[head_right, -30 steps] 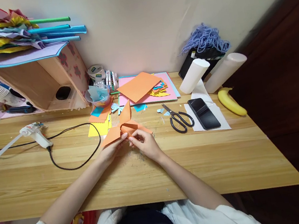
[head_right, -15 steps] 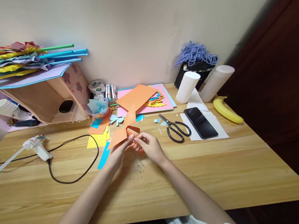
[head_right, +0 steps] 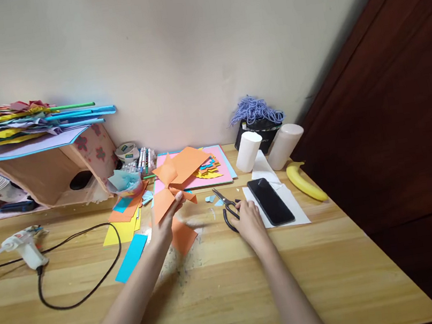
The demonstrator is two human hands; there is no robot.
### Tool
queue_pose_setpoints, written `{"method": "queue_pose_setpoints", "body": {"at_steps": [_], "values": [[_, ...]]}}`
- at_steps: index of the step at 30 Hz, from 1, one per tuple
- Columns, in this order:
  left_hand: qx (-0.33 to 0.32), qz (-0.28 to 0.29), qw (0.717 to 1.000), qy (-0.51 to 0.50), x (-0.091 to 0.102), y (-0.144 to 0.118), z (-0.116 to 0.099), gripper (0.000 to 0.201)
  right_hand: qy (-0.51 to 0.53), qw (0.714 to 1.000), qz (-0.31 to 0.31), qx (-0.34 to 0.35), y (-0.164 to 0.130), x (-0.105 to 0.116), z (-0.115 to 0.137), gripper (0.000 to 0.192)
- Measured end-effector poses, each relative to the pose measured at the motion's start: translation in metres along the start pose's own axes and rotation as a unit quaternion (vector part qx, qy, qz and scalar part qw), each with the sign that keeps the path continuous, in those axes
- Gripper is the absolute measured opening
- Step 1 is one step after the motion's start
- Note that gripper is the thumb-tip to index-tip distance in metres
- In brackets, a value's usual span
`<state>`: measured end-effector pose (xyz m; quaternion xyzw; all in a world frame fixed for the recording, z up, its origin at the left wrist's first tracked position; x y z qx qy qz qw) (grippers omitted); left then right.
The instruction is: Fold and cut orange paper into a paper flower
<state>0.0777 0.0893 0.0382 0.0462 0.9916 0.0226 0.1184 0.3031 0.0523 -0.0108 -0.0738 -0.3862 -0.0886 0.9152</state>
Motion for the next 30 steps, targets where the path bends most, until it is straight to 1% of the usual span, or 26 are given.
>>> {"method": "queue_pose_setpoints", "body": {"at_steps": [3,8,10,11,12,13,14,15,16,17,18,19,20,22,24,26,30], "values": [[0.017,0.011,1.0,-0.018,-0.002,0.002,-0.001,0.029,-0.019,1.0,-0.014,-0.017,0.0,-0.005,-0.006,0.025],[0.061,0.001,0.997,-0.049,0.007,0.007,0.009,0.031,0.006,0.999,0.004,-0.032,0.002,-0.01,-0.001,0.017],[0.06,-0.004,0.997,-0.053,0.01,0.009,0.011,0.03,0.055,0.998,0.014,-0.025,-0.001,-0.012,0.008,0.017],[0.055,-0.003,0.997,-0.051,0.012,0.009,0.01,0.03,0.089,0.996,0.025,-0.011,-0.004,-0.014,0.014,0.022],[0.049,-0.003,0.998,-0.046,0.013,0.009,0.01,0.029,0.204,0.978,0.05,0.017,-0.008,-0.018,0.022,0.03],[0.042,-0.007,0.998,-0.038,0.014,0.009,0.008,0.028,0.31,0.944,0.104,0.043,-0.014,-0.025,0.03,0.038],[0.035,-0.012,0.999,-0.025,0.015,0.009,0.006,0.027,0.393,0.899,0.177,0.072,-0.021,-0.034,0.04,0.045],[0.025,-0.019,0.999,-0.012,0.016,0.008,0.004,0.026,0.449,0.853,0.25,0.095,-0.029,-0.043,0.05,0.053],[0.015,-0.028,0.999,0.001,0.017,0.008,0.002,0.024,0.484,0.811,0.31,0.11,-0.038,-0.051,0.059,0.064],[0.003,-0.038,0.999,0.01,0.018,0.008,-0.001,0.022,0.501,0.779,0.36,0.112,-0.047,-0.058,0.065,0.07],[-0.01,-0.045,0.999,0.018,0.018,0.007,-0.003,0.02,0.505,0.762,0.389,0.111,-0.054,-0.064,0.069,0.071],[-0.024,-0.048,0.998,0.023,0.018,0.007,-0.005,0.02,0.497,0.756,0.411,0.112,-0.06,-0.068,0.073,0.068],[-0.036,-0.05,0.998,0.029,0.017,0.007,-0.006,0.02,0.483,0.761,0.418,0.111,-0.064,-0.071,0.075,0.066],[-0.043,-0.051,0.997,0.049,0.013,0.006,-0.007,0.023,0.446,0.785,0.417,0.107,-0.069,-0.073,0.077,0.063],[-0.025,-0.051,0.996,0.075,0.008,0.005,-0.004,0.026,0.425,0.802,0.406,0.103,-0.07,-0.072,0.078,0.062],[-0.004,-0.041,0.995,0.09,0.003,0.002,0.0,0.029,0.421,0.812,0.391,0.102,-0.069,-0.07,0.078,0.062],[0.023,-0.017,0.996,0.083,-0.007,-0.004,0.004,0.03,0.411,0.829,0.364,0.103,-0.063,-0.067,0.074,0.059]]}}
Point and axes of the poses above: each hand's wrist, its own y-axis towards the middle knuckle, its own x-axis out of the back of the hand, z = x × y, the point moved 4 cm from there along y, towards the middle knuckle, and after that the axes turned 10 degrees about z, right-handed, at the moved point
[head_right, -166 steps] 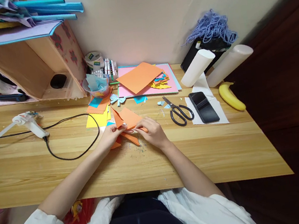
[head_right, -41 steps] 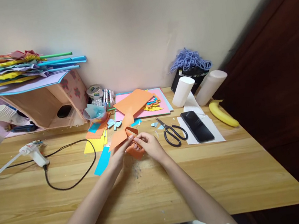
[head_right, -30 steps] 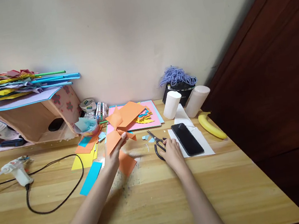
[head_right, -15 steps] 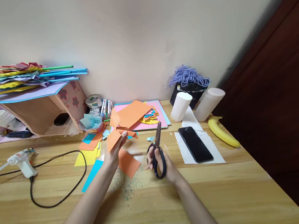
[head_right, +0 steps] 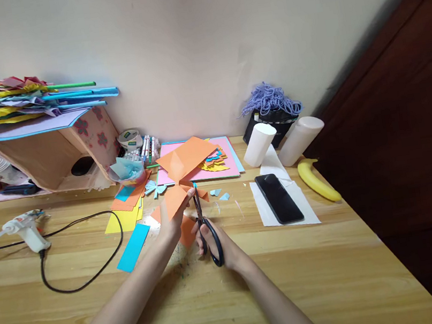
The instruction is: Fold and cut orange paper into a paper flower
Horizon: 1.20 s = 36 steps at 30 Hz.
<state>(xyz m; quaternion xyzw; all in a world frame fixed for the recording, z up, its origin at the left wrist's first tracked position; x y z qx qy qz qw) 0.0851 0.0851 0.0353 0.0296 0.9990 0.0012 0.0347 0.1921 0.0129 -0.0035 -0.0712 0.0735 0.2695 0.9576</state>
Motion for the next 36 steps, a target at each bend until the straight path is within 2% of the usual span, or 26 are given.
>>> {"method": "queue_pose_setpoints", "body": {"at_steps": [5,13,20,27,36], "values": [[0.016,0.009,1.0,0.016,-0.004,-0.002,-0.003,0.035,-0.012,1.0,-0.019,0.003,-0.001,0.007,-0.001,0.059],[-0.006,0.034,0.999,0.033,-0.004,-0.002,-0.002,0.034,-0.026,0.999,-0.031,0.013,0.0,0.008,-0.003,0.061],[0.044,0.024,0.999,0.017,-0.005,0.0,0.001,0.036,-0.054,0.997,-0.052,0.01,0.001,0.009,-0.014,0.065],[0.026,0.044,0.999,0.003,-0.005,0.001,0.0,0.035,-0.079,0.994,-0.069,0.022,0.001,0.009,-0.013,0.064],[0.033,0.057,0.997,-0.031,-0.005,0.0,-0.002,0.028,-0.087,0.993,-0.081,0.021,0.0,0.009,-0.01,0.062]]}}
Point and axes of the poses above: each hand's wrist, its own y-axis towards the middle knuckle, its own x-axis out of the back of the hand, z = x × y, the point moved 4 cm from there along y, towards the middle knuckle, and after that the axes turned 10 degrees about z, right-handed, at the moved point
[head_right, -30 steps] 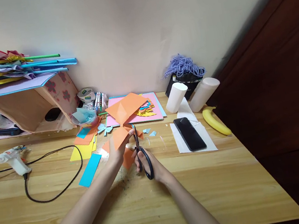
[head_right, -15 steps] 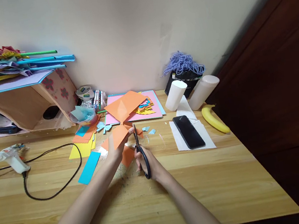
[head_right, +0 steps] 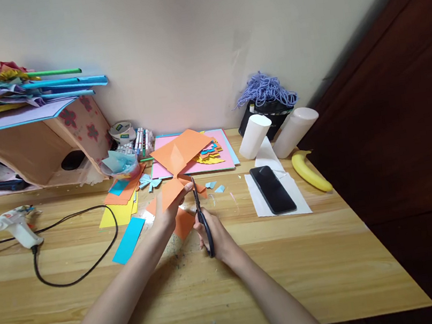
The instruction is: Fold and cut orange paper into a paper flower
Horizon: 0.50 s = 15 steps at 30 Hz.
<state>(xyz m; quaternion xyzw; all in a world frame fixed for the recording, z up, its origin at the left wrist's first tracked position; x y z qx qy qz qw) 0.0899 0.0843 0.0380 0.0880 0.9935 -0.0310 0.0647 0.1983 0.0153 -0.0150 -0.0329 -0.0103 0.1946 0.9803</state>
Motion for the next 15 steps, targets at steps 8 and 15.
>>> {"method": "queue_pose_setpoints", "body": {"at_steps": [8,15], "values": [[-0.004,0.006,1.0,-0.015,0.0006,0.0014,0.0067,0.029,-0.028,1.0,-0.003,-0.006,-0.0011,0.0007,0.0041,0.06],[-0.005,0.013,1.0,-0.004,0.0001,0.0005,0.0047,0.028,0.001,1.0,0.019,0.001,-0.0008,0.0,0.0008,0.063]]}}
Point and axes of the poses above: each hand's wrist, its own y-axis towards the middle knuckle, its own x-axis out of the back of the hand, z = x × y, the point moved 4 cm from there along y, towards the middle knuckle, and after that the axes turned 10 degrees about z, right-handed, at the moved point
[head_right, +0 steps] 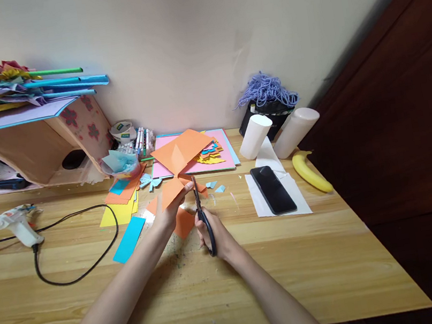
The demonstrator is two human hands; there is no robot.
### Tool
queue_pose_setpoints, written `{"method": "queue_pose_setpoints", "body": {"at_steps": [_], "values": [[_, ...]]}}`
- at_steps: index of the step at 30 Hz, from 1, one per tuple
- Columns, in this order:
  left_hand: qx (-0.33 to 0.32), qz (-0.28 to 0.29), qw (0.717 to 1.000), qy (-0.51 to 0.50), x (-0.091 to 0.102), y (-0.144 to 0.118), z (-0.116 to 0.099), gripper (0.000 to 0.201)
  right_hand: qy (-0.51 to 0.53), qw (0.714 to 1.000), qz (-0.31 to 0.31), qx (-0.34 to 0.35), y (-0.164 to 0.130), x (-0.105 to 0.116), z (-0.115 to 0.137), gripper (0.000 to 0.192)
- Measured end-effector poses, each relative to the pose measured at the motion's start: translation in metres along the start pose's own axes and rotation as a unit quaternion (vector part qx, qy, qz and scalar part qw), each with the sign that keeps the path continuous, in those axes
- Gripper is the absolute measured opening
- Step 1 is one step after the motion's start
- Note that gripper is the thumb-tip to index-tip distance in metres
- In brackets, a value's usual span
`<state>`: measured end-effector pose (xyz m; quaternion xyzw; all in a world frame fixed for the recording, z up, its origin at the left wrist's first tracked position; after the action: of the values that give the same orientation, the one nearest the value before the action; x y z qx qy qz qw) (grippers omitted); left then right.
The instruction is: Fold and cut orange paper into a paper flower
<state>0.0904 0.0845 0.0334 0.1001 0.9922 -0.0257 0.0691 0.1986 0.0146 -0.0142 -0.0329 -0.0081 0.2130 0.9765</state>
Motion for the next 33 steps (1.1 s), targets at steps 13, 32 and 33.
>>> {"method": "queue_pose_setpoints", "body": {"at_steps": [13,32,33], "values": [[0.0,-0.002,1.0,0.004,0.003,0.003,-0.006,0.029,-0.033,0.999,0.005,-0.009,-0.003,0.002,0.006,0.057],[-0.388,0.263,0.804,0.366,-0.007,-0.018,-0.059,0.025,0.382,0.919,-0.1,-0.015,0.005,0.031,0.015,0.026],[-0.381,0.269,0.804,0.368,-0.008,-0.018,-0.057,0.023,0.385,0.917,-0.105,-0.011,0.004,0.032,0.013,0.023]]}}
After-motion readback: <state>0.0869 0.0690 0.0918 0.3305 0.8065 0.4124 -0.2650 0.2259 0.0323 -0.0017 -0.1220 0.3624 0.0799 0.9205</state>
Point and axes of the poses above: each hand's wrist, its own y-axis towards the middle knuckle, its own x-axis out of the back of the hand, z = x × y, the point moved 4 cm from there along y, towards the middle knuckle, and after that the axes turned 10 degrees about z, right-handed, at the moved point
